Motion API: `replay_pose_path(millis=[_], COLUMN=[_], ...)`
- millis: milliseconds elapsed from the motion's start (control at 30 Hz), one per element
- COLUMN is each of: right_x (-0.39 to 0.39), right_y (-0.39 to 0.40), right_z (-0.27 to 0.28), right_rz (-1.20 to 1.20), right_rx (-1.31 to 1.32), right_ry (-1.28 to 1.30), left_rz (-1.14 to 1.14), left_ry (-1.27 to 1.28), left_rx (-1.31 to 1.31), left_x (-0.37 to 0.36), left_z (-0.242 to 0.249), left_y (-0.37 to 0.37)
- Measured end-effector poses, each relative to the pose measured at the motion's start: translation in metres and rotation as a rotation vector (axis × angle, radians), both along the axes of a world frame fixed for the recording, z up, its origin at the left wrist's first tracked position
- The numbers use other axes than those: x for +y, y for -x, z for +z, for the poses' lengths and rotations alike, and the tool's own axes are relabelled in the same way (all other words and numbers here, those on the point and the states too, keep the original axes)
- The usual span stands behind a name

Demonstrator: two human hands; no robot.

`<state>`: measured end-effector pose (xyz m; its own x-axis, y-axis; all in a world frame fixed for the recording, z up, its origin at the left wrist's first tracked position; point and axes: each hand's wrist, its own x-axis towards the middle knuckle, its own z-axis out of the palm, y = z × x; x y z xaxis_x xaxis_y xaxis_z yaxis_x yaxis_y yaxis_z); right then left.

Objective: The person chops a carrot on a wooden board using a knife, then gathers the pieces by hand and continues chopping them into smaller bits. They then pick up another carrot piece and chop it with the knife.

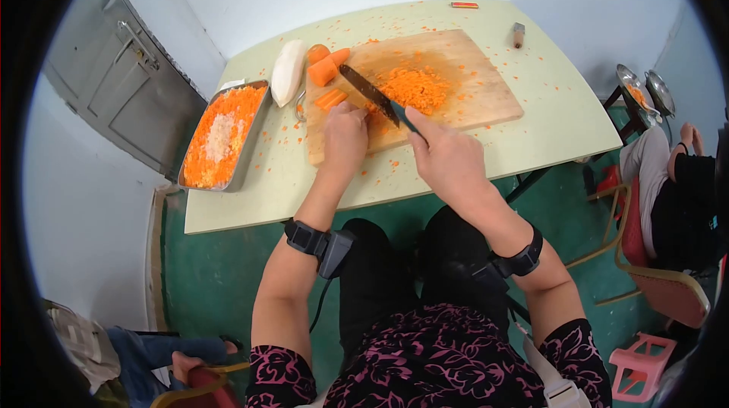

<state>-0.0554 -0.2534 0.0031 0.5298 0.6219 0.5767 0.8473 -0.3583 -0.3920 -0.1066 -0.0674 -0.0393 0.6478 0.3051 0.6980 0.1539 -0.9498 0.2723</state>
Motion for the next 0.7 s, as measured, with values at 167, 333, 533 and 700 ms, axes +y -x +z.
replay_pose_path(millis=[167, 333, 533, 700], right_x=[0.0, 0.001, 0.007, 0.009], right_y=[-0.001, 0.001, -0.004, -0.004], right_z=[0.005, 0.016, 0.005, 0.005], right_rz=[-0.019, -0.032, -0.011, 0.012], right_rx=[0.031, 0.083, 0.023, -0.047], right_ry=[-0.051, 0.007, 0.003, -0.092], left_rz=[-0.001, -0.006, -0.003, 0.006], left_ry=[0.025, 0.04, 0.087, 0.091], left_rx=[-0.068, -0.076, -0.057, -0.013], left_x=[-0.006, -0.002, -0.001, -0.005], left_z=[-0.001, 0.0, 0.002, 0.006], left_y=[0.0, -0.006, -0.008, -0.01])
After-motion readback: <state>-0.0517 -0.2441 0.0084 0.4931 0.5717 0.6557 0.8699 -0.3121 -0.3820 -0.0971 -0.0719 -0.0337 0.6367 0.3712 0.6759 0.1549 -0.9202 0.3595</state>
